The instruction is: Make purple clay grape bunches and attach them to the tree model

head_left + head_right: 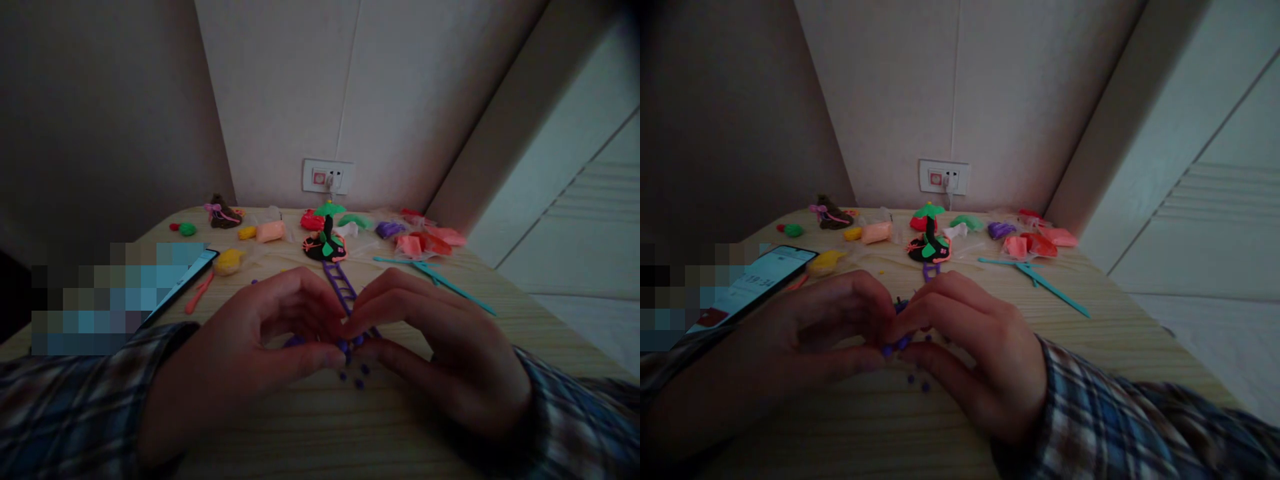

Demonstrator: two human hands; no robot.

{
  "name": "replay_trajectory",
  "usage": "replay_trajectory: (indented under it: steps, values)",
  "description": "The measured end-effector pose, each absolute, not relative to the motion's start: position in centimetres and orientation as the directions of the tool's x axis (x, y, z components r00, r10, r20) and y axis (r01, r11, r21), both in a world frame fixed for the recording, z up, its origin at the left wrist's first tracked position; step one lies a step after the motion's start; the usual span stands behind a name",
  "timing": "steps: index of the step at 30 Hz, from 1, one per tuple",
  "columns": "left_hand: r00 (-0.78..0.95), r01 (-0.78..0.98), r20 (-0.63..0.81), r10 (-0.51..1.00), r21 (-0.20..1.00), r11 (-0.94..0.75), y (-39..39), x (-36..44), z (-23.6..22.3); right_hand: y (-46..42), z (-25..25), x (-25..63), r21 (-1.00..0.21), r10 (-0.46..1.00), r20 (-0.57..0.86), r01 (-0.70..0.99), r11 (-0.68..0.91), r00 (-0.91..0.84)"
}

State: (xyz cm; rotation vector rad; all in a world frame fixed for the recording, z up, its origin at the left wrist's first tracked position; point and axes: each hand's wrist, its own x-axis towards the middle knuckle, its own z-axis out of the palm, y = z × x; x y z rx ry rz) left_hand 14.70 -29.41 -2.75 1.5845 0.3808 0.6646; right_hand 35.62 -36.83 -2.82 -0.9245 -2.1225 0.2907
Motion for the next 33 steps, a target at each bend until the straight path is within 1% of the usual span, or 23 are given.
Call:
replay_trajectory:
  steps: [5,14,19,24,27,29,33]
  values:
    - [0.779,-0.137,0.146,0.609,0.989,-0.061,-29.11,14.88,-2.91,-36.53,-2.98,35.61,-0.469,0.695,0.583,0.524,0.711,-0.421]
    - [0.794,-0.130,0.142,0.592,0.989,-0.063,-29.11,14.94,-2.94,-36.19,-3.36,35.24,-0.491,0.710,0.579,0.523,0.697,-0.401]
    - [0.797,-0.102,0.173,0.579,0.983,-0.154,-29.31,15.23,-2.91,-36.21,-3.54,35.18,-0.490,0.700,0.590,0.510,0.707,-0.403]
    - [0.800,-0.079,0.181,0.573,0.977,-0.198,-29.31,14.78,-3.10,-36.43,-3.74,35.23,-0.498,0.719,0.579,0.531,0.686,-0.385]
    - [0.805,-0.033,0.194,0.560,0.958,-0.284,-29.28,14.62,-3.05,-36.42,-3.74,35.34,-0.501,0.731,0.580,0.550,0.668,-0.359]
    - [0.817,-0.006,0.196,0.543,0.944,-0.331,-29.28,14.63,-2.95,-36.28,-3.62,35.40,-0.483,0.721,0.585,0.554,0.678,-0.373]
    - [0.826,-0.008,0.207,0.525,0.935,-0.355,-29.19,14.66,-2.80,-36.08,-3.28,35.47,-0.477,0.704,0.588,0.532,0.700,-0.398]
